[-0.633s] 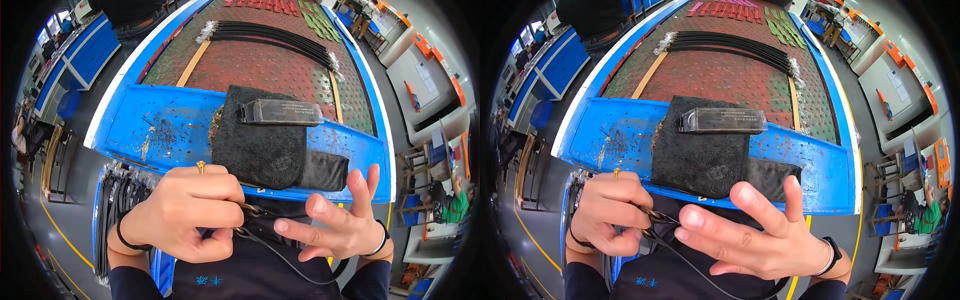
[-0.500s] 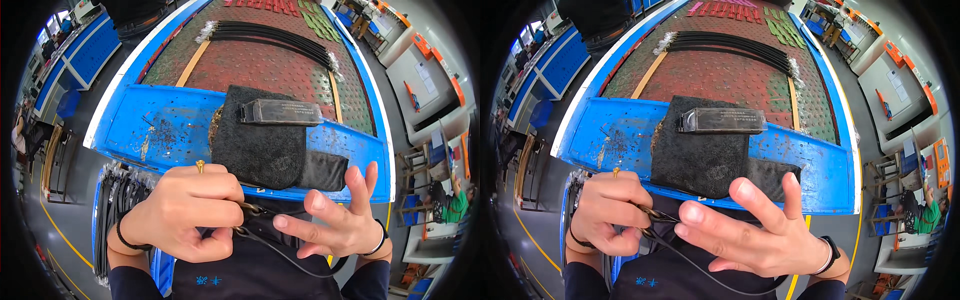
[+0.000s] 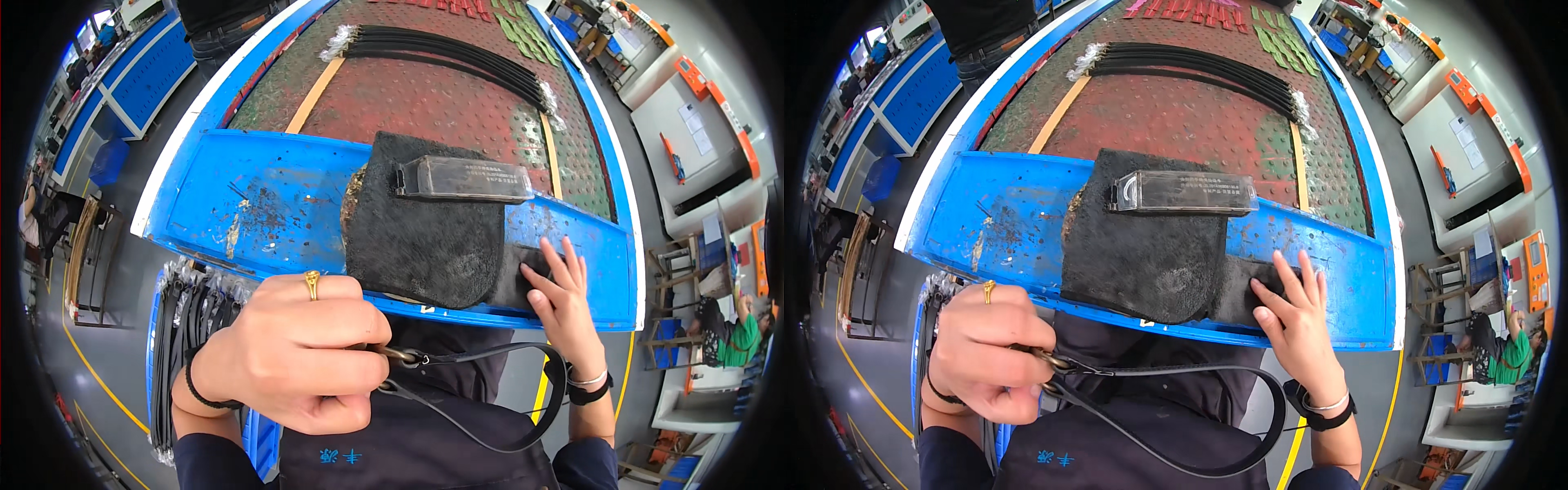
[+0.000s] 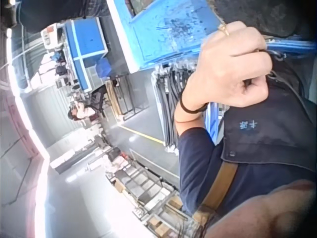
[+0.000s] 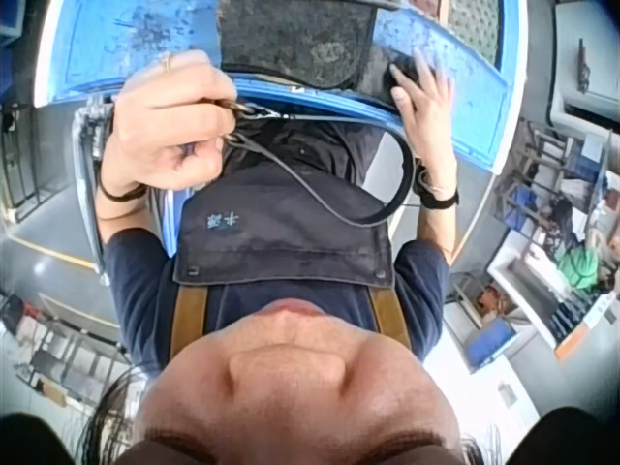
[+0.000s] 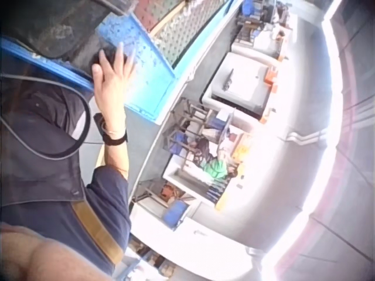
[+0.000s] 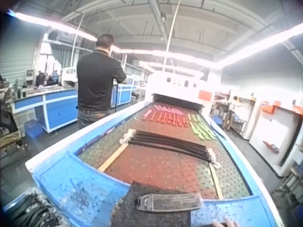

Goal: The person attaches metal buckles to black leather straps using a handheld stapler-like tool. They repeatedly pick up a strap, insert the buckle, and secure it with the tool, then place the finished item on a conveyor belt. The process is repetitive and performed one item at a time.

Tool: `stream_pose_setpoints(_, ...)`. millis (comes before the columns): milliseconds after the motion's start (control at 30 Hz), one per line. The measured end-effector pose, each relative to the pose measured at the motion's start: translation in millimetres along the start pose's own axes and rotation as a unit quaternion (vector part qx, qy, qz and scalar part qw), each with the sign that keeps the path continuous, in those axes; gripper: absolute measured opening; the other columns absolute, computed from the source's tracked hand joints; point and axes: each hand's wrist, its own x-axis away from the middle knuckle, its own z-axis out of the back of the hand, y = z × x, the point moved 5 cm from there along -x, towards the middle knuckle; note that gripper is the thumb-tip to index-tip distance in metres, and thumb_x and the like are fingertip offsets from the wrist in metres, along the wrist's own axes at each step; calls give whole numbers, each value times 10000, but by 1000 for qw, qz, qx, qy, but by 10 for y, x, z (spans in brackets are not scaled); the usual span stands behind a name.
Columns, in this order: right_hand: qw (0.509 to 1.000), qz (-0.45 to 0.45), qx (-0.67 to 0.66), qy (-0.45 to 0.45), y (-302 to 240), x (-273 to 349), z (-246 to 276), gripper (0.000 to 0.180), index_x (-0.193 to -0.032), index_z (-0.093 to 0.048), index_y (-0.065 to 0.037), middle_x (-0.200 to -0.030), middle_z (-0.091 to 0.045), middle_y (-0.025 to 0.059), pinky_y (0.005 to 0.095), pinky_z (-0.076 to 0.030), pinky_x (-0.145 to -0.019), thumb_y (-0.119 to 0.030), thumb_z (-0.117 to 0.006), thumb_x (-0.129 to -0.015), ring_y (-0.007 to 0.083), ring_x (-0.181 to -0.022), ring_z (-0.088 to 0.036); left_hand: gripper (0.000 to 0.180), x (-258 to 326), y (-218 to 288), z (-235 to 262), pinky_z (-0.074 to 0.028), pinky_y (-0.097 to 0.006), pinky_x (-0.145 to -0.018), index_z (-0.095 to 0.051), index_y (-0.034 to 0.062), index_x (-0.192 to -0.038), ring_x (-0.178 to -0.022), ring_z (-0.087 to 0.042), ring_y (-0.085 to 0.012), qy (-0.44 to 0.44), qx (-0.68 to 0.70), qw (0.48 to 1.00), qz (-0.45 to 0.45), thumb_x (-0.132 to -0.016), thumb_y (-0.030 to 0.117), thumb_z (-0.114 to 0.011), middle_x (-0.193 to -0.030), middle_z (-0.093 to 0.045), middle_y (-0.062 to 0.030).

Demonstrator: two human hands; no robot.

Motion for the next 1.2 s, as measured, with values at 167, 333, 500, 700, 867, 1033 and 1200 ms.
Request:
stream_pose_setpoints(167, 976, 139, -158, 56, -434, 64, 613, 351, -1076, -641, -91, -1150, -538, 113, 487, -192, -1043, -328, -460, -892, 332, -1196, -401, 165, -59, -11, -70, -318, -262, -402, -550, 111, -539, -463, -438, -161, -35, -3, 999, -7, -379, 75, -538, -634, -538, 1)
stream_pose_setpoints(333, 921, 317, -223, 23, -890, 82, 681, 490, -1095, -637, -90, -927, -551, 43, 463, -252, -1024, -471, -425, -872, 236, -998, -534, 170, -90, 22, -132, -313, -265, -398, -549, 112, -541, -460, -431, -162, -33, 1, 999, -7, -375, 76, -539, -631, -534, 1)
stream_pose_setpoints(500, 919, 339, -200, -3, -979, 67, 645, 478, -1112, -633, -118, -891, -487, 37, 471, -264, -1012, -472, -448, -850, 224, -957, -536, 169, -105, 36, -137, -310, -265, -394, -549, 113, -540, -461, -429, -161, -36, 8, 999, -13, -375, 76, -540, -634, -534, 0)
stream_pose_setpoints(700, 920, 343, -188, 7, -1003, 60, 644, 483, -1115, -631, -117, -883, -483, 39, 475, -278, -1001, -475, -447, -848, 221, -942, -538, 168, -96, 32, -128, -312, -266, -394, -552, 111, -542, -462, -430, -162, -31, 12, 999, -19, -378, 73, -541, -640, -537, -3)
stream_pose_setpoints(867, 922, 345, -177, 12, -998, 62, 632, 486, -1117, -629, -110, -872, -477, 37, 474, -286, -992, -473, -445, -850, 223, -930, -537, 169, -73, 17, -132, -313, -265, -397, -549, 107, -543, -459, -427, -164, -20, 18, 1000, -14, -377, 73, -541, -637, -534, -4)
stream_pose_setpoints(1033, 922, 343, -180, 20, -990, 55, 626, 486, -1110, -632, -100, -861, -475, 34, 468, -294, -987, -468, -448, -852, 223, -919, -537, 173, -85, 10, -131, -318, -266, -402, -549, 107, -543, -459, -429, -166, -31, 19, 999, -11, -373, 75, -542, -636, -533, -3)
stream_pose_setpoints(1200, 923, 329, -196, 18, -954, 49, 603, 482, -1097, -638, -91, -852, -474, 33, 466, -315, -973, -461, -469, -839, 218, -909, -539, 159, -75, 8, -151, -326, -264, -406, -547, 113, -536, -462, -440, -164, -22, 13, 1000, -17, -379, 85, -542, -640, -539, -1)
